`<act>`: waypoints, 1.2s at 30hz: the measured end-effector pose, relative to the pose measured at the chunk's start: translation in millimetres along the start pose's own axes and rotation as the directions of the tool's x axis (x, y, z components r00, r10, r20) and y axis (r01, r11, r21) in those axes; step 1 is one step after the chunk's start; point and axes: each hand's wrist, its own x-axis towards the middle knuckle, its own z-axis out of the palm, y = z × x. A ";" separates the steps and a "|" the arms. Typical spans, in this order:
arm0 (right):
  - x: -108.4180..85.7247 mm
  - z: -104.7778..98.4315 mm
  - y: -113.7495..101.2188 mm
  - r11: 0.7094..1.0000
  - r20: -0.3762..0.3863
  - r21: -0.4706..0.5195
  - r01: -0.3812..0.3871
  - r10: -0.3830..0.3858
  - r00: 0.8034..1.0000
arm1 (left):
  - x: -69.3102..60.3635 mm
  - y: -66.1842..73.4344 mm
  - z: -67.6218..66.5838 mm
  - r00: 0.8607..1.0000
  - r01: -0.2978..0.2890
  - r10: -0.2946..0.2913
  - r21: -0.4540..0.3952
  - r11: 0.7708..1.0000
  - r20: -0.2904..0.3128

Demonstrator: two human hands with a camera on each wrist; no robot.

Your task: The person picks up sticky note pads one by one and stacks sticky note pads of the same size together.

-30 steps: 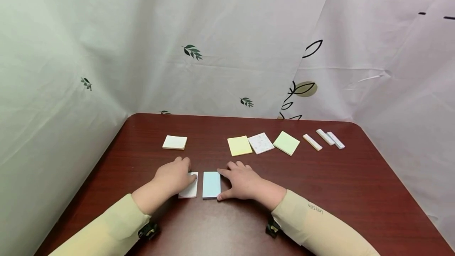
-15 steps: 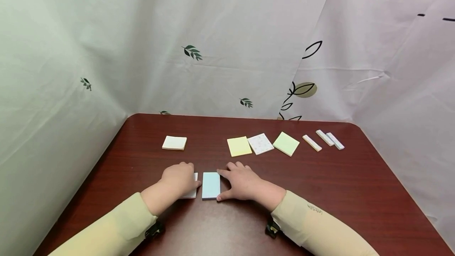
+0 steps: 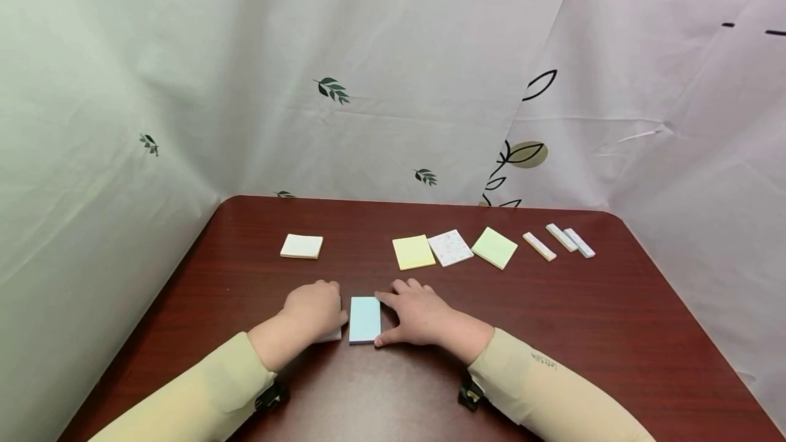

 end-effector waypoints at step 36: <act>-0.9 -0.6 0.5 1.000 0.000 0.020 0.004 -0.004 1.000 | -11.8 -11.2 -4.9 0.998 0.037 -0.042 -0.129 0.991 -0.037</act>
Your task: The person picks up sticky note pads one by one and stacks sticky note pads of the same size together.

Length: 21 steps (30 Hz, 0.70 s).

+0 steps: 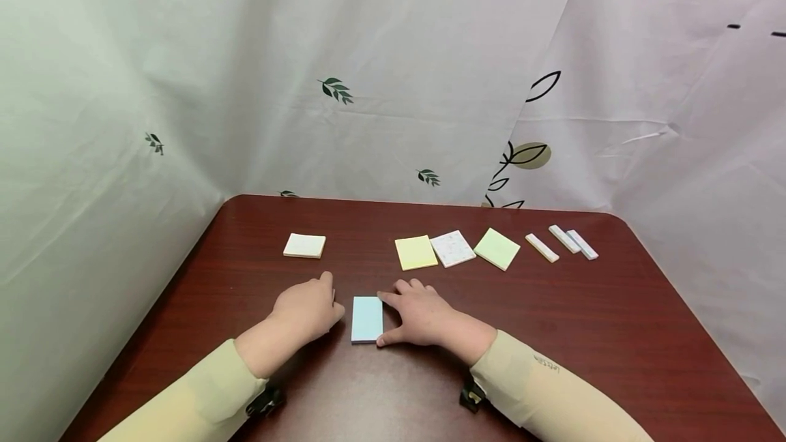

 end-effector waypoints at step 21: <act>-0.5 0.0 -0.4 1.000 -0.005 -0.008 0.011 -0.011 1.000 | -2.3 -11.2 1.4 0.981 -0.008 0.040 0.161 0.987 -0.191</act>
